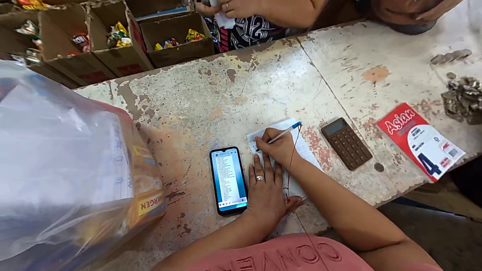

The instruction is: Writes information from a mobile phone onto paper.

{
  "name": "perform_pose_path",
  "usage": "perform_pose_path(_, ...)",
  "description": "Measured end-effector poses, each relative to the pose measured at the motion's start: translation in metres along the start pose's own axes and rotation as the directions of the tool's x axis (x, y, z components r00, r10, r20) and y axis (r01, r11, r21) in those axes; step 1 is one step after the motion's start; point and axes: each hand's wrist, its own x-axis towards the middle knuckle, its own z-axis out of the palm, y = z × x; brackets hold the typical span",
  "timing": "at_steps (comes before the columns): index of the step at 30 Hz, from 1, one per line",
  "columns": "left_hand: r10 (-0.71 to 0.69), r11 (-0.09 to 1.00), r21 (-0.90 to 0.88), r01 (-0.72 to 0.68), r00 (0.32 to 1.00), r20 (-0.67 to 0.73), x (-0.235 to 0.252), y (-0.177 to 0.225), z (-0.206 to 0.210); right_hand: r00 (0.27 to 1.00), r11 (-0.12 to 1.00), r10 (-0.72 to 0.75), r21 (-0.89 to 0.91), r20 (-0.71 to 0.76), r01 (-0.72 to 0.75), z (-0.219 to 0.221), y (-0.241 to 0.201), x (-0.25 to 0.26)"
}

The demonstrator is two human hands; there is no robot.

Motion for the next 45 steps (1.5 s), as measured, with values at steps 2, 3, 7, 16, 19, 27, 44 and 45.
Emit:
perform_pose_path(2, 0.002, 1.000, 0.010, -0.002, 1.000, 0.025, 0.000, 0.000, -0.003, 1.000, 1.000, 0.008, 0.003, 0.011, -0.008, -0.001, -0.002, 0.000)
perform_pose_path(3, 0.005, 1.000, 0.011, -0.005, 1.000, 0.017, -0.001, 0.000, -0.003, 1.000, 1.000, 0.013, -0.004, 0.008, -0.013, -0.001, -0.003, 0.001)
perform_pose_path(7, 0.009, 1.000, 0.005, -0.009, 1.000, -0.012, -0.001, 0.000, -0.001, 0.999, 0.999, 0.007, -0.033, -0.041, -0.008, -0.002, -0.002, 0.002)
perform_pose_path(16, 0.000, 1.000, -0.009, -0.001, 0.999, -0.052, 0.001, -0.001, 0.005, 0.997, 0.997, 0.057, -0.049, -0.052, -0.060, -0.009, -0.002, 0.003)
perform_pose_path(19, 0.005, 1.000, 0.002, -0.005, 0.998, -0.058, 0.002, 0.000, 0.004, 0.998, 0.997, 0.059, -0.054, -0.037, -0.061, -0.011, -0.001, 0.003)
perform_pose_path(27, -0.006, 1.000, -0.003, 0.006, 0.998, -0.068, 0.002, 0.000, 0.004, 0.998, 0.996, 0.066, -0.063, -0.014, -0.066, -0.008, 0.000, 0.004)
perform_pose_path(44, 0.004, 0.996, -0.086, -0.024, 0.975, -0.222, -0.005, -0.003, 0.000, 0.993, 0.971, 0.111, -0.218, 0.030, -0.101, -0.013, -0.012, 0.005)
perform_pose_path(45, 0.002, 0.996, -0.087, -0.022, 0.973, -0.229, -0.004, -0.003, -0.001, 0.995, 0.970, 0.101, -0.222, 0.017, -0.095, -0.012, -0.012, 0.007)
